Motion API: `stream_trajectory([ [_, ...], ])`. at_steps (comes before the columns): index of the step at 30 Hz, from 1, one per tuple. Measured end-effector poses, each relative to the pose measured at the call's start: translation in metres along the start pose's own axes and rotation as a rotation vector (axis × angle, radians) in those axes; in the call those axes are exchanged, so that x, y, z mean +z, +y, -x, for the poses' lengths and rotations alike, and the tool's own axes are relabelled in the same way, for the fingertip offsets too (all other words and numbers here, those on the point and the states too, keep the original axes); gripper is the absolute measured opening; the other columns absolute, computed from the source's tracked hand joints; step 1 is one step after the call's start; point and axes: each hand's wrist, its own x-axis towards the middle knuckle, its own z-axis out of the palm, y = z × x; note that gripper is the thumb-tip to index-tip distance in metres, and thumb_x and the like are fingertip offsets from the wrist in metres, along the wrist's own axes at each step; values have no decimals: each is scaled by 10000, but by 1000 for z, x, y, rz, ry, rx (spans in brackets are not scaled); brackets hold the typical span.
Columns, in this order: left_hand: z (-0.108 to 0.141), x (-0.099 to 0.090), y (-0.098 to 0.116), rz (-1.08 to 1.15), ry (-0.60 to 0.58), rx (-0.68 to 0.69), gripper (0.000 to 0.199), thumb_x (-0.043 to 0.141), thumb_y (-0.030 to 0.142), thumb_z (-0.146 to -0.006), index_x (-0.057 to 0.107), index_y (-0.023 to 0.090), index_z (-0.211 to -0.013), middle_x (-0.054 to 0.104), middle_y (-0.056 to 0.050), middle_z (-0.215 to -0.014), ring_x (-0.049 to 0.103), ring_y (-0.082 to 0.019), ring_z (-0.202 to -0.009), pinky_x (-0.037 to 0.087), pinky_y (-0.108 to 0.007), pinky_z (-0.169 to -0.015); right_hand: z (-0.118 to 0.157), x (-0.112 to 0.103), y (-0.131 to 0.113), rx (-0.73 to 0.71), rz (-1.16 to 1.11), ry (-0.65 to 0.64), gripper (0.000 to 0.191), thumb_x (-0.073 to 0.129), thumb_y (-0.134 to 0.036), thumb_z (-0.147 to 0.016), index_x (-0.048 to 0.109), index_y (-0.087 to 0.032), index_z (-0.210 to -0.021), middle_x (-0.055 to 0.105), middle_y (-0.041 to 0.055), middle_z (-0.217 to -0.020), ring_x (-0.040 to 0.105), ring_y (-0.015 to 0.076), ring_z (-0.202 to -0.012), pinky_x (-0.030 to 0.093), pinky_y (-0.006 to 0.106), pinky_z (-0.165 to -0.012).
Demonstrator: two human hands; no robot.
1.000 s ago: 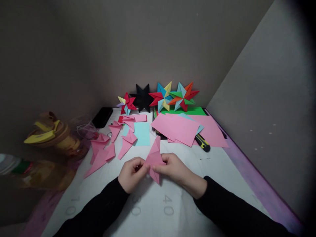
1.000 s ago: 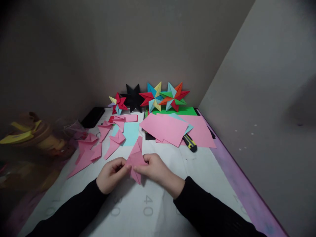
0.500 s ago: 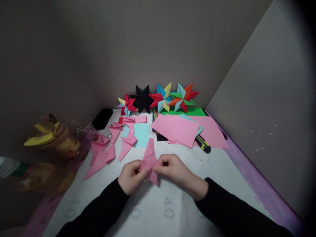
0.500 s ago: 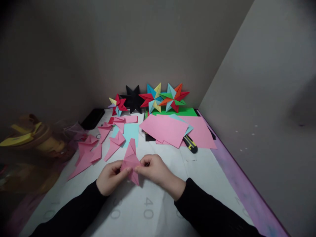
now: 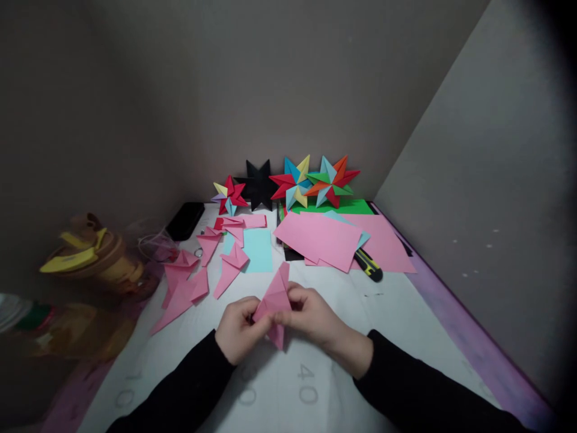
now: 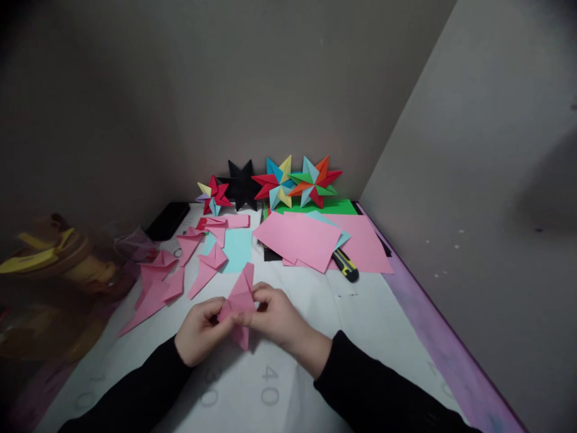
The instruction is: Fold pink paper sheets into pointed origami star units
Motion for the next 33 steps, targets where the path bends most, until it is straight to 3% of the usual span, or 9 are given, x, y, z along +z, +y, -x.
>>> stream_trajectory([
  [9, 6, 4, -2, -126, -154, 128, 393, 511, 292, -790, 233, 203, -527, 325, 45, -515, 336, -98, -498, 275, -236, -503, 3, 9, -5, 180, -268, 89, 264, 797, -362, -601, 654, -141, -610, 564, -11, -631, 489, 108, -568, 400, 255, -568],
  [14, 8, 2, -1, -115, -243, 121, 401, 507, 316, -795, 229, 204, -530, 312, 50, -522, 318, -98, -497, 263, -239, -498, -2, 0, -13, 80, -252, 153, 227, 771, -323, -643, 628, -163, -570, 583, -7, -644, 524, 127, -647, 403, 269, -651],
  [20, 10, 0, 5, -77, -313, 58, 403, 532, 313, -771, 267, 196, -492, 321, 46, -524, 325, -98, -504, 257, -239, -500, -15, -28, -27, 5, -278, 347, 175, 770, -303, -605, 663, -167, -574, 556, -21, -586, 432, 105, -579, 345, 261, -598],
  [23, 6, -2, 4, 112, -233, -102, 370, 568, 396, -769, 447, 165, -506, 396, 33, -540, 364, -101, -523, 299, -230, -514, -17, -37, -26, -30, -333, 464, 222, 733, -391, -660, 705, -173, -681, 564, -13, -615, 413, 99, -566, 321, 251, -560],
  [25, 2, -3, 1, 301, -69, -210, 351, 597, 446, -762, 555, 142, -590, 453, 29, -554, 390, -102, -533, 327, -223, -525, -14, -33, -20, -29, -317, 443, 294, 657, -467, -740, 715, -180, -763, 561, -6, -641, 452, 110, -597, 339, 247, -563],
  [27, -1, -3, -3, 465, 135, -272, 337, 638, 457, -745, 592, 142, -634, 468, 43, -529, 386, -93, -510, 331, -211, -508, -8, -21, -12, 25, -210, 269, 311, 661, -456, -751, 710, -185, -897, 604, 16, -746, 509, 126, -665, 365, 245, -577],
  [29, -2, -2, -8, 559, 258, -297, 306, 688, 433, -722, 618, 144, -651, 491, 50, -506, 397, -88, -488, 344, -203, -494, -3, -7, -5, 56, -94, 80, 350, 732, -391, -699, 681, -180, -974, 640, 36, -845, 556, 148, -739, 409, 262, -644],
  [31, -1, 2, -12, 602, 234, -291, 262, 732, 393, -697, 671, 139, -715, 589, 23, -564, 489, -109, -537, 414, -217, -554, 1, 5, -1, 48, 27, 13, 281, 733, -365, -707, 678, -167, -899, 653, 40, -841, 567, 153, -735, 420, 269, -654],
  [33, 1, 6, -15, 618, 159, -270, 262, 747, 372, -688, 713, 131, -787, 683, -29, -692, 588, -159, -661, 473, -266, -672, 4, 12, -1, 5, 158, 38, 196, 686, -356, -763, 667, -161, -770, 638, 27, -773, 560, 147, -710, 415, 266, -650],
])
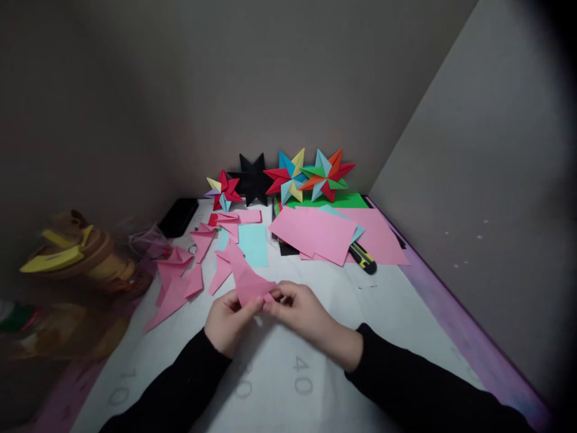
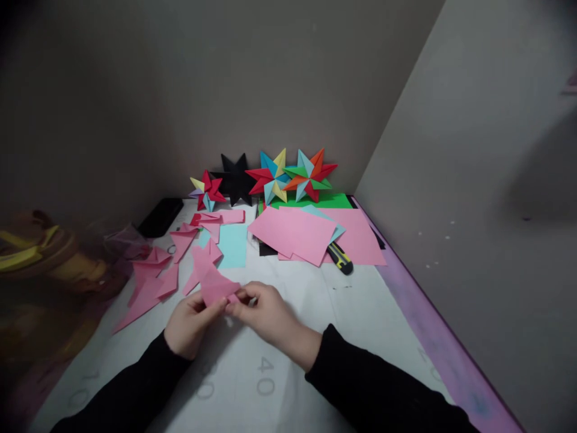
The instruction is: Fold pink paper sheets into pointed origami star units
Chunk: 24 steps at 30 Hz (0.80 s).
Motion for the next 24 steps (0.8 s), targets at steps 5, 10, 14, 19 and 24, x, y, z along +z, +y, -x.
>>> stream_trajectory([
  [5, 6, 1, -7, -56, -9, 21, 274, 730, 380, -708, 744, 128, -813, 728, -70, -780, 634, -214, -760, 487, -316, -740, 4, 2, -6, -69, 159, 76, 251, 611, -305, -827, 594, -166, -619, 547, -16, -660, 519, 120, -649, 388, 243, -624],
  [10, 1, -4, 2, 37, 223, 36, 282, 778, 397, -631, 675, 135, -620, 655, -5, -585, 546, -125, -568, 429, -225, -563, 5, -2, -6, -84, 176, 80, 210, 592, -230, -815, 573, -176, -613, 550, -24, -650, 517, 119, -655, 387, 242, -640],
  [14, -11, -15, 11, 120, 414, 64, 410, 797, 427, -571, 506, 156, -473, 484, 63, -434, 370, -63, -433, 273, -188, -429, 0, -12, 0, -7, 137, 153, 190, 600, -234, -790, 565, -176, -612, 549, -17, -652, 507, 127, -641, 386, 253, -618],
  [19, -8, -11, 6, -17, 191, -34, 429, 758, 507, -598, 542, 145, -517, 449, 62, -458, 353, -68, -452, 263, -195, -445, -3, -9, 7, -26, -83, 142, 174, 651, -337, -770, 585, -186, -824, 579, -1, -766, 522, 136, -684, 402, 254, -616],
  [24, -1, -1, -2, -39, 47, -103, 534, 579, 646, -717, 483, 163, -513, 359, 72, -426, 297, -73, -421, 218, -205, -425, -1, -2, 9, 49, -148, 5, 190, 676, -330, -754, 593, -160, -774, 579, -3, -731, 511, 125, -655, 396, 253, -622],
])
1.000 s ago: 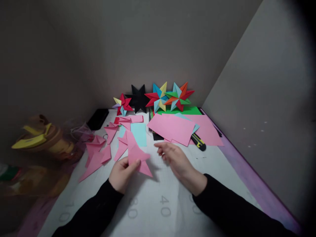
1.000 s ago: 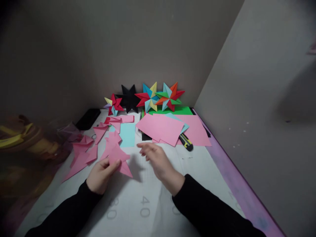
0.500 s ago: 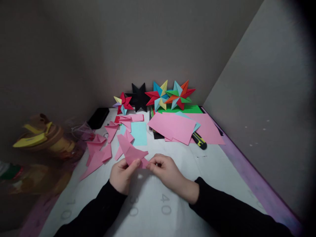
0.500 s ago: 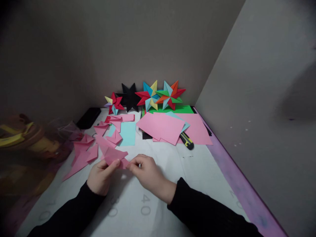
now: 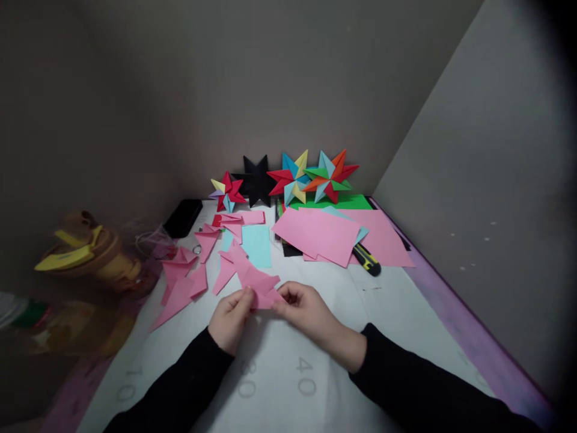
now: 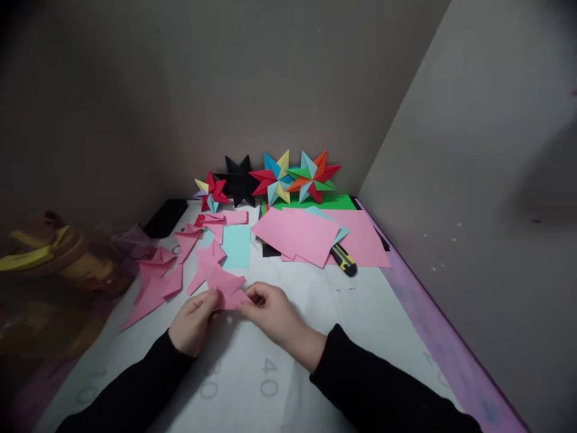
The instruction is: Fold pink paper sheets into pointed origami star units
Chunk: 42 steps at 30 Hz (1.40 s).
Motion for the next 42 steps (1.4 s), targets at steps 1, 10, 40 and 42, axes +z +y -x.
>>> stream_trajectory([
  [1, 0, 0, 0, -6, -4, 10, 532, 565, 641, -734, 487, 161, -517, 364, 69, -428, 300, -74, -423, 217, -204, -426, 0, -1, 0, 14, 4, 19, 185, 670, -319, -755, 582, -157, -733, 560, -13, -695, 491, 116, -630, 381, 247, -603],
  [10, 3, 7, 2, 108, -65, 3, 317, 774, 401, -627, 694, 110, -725, 690, -57, -684, 586, -156, -614, 438, -253, -599, -4, -4, -1, 38, -406, 109, 272, 742, -374, -683, 575, -179, -771, 547, -32, -641, 425, 90, -535, 334, 223, -530],
  [40, -21, -52, 14, -696, 169, 694, 205, 466, 231, -881, 662, 180, -910, 677, -65, -862, 617, -175, -772, 463, -265, -675, -181, 3, -58, 119, 1222, 6, 310, 556, -311, -909, 539, -154, -1176, 572, 86, -1165, 599, 212, -977, 520, 408, -812],
  [42, -19, -53, 12, -808, 151, 756, 202, 458, 223, -891, 653, 188, -926, 679, -63, -870, 627, -188, -807, 466, -278, -707, -189, 14, -57, 142, 1335, 34, 321, 560, -312, -907, 536, -148, -1182, 564, 94, -1180, 594, 218, -992, 516, 415, -824],
])
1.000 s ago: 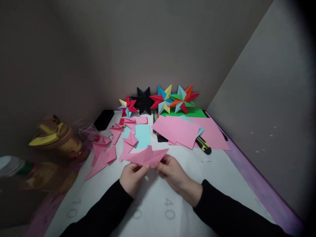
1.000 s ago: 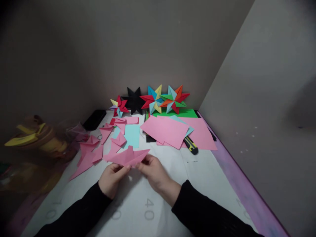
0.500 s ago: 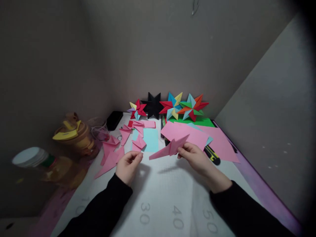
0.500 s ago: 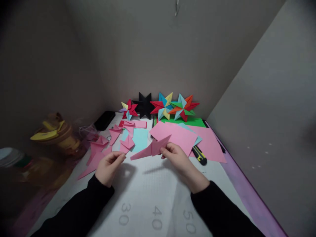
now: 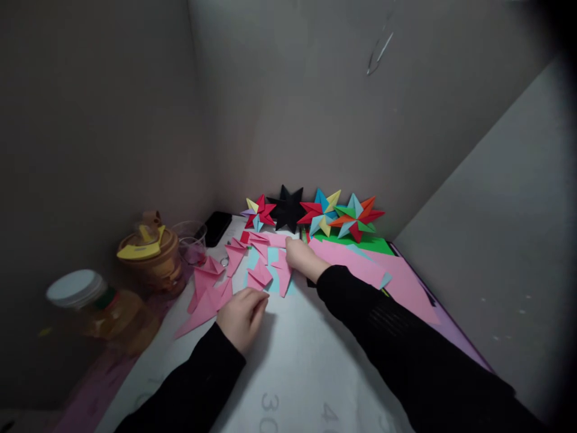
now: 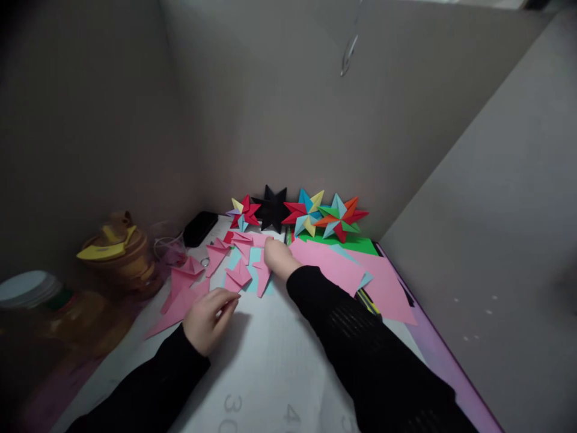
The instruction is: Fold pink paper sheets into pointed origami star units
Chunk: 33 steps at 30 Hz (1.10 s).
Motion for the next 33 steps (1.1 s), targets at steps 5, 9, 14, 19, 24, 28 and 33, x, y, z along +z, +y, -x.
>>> stream_trajectory([
  [5, 2, -1, -2, -192, -75, 65, 228, 426, 231, -912, 651, 192, -925, 676, -61, -860, 637, -196, -787, 466, -282, -674, 16, 4, -12, -41, 176, -30, 326, 566, -309, -903, 538, -141, -1180, 565, 100, -1177, 595, 219, -991, 515, 411, -825],
  [9, 1, 2, 1, -245, -173, 72, 257, 403, 235, -918, 654, 182, -909, 667, -66, -834, 644, -203, -772, 469, -285, -650, 61, 21, -7, -158, 226, -100, 300, 564, -307, -905, 549, -157, -1164, 574, 88, -1162, 598, 212, -984, 517, 398, -817],
  [14, 3, 9, 3, -273, -265, 118, 284, 374, 228, -918, 654, 185, -922, 663, -72, -839, 645, -205, -773, 474, -293, -658, 117, 37, 24, -265, 162, 61, 339, 489, -111, -870, 562, -186, -1192, 642, 117, -1132, 624, 239, -977, 487, 333, -795],
  [19, 8, 22, 0, -169, -318, 151, 282, 376, 217, -909, 656, 188, -934, 666, -71, -855, 642, -194, -779, 482, -289, -690, 118, 41, 75, -190, 41, 521, 418, 508, -250, -876, 498, -145, -1281, 565, 156, -1273, 461, 289, -1206, 391, 420, -969],
  [24, 13, 31, 6, -62, -341, 185, 253, 407, 213, -896, 657, 203, -926, 666, -60, -848, 630, -190, -770, 475, -290, -682, 85, 48, 102, -61, 64, 410, 570, 491, -212, -870, 352, -5, -1382, 532, 247, -1294, 428, 306, -1274, 275, 457, -1060],
  [28, 12, 29, 8, 120, -266, 71, 213, 457, 256, -891, 660, 194, -908, 656, -64, -831, 617, -180, -743, 473, -285, -661, 93, 41, 101, -127, 0, 417, 465, 371, -57, -864, 465, -44, -1319, 646, 213, -1140, 552, 263, -1158, 260, 444, -1073],
  [33, 10, 34, 11, 731, -65, -339, 739, 685, 448, -742, 349, 253, -1370, 428, -171, -1387, 544, -259, -1133, 494, -342, -821, 160, 23, 75, -255, -608, 627, 464, 374, -226, -933, 304, -192, -1390, 640, 131, -1131, 634, 199, -953, 496, 328, -800],
])
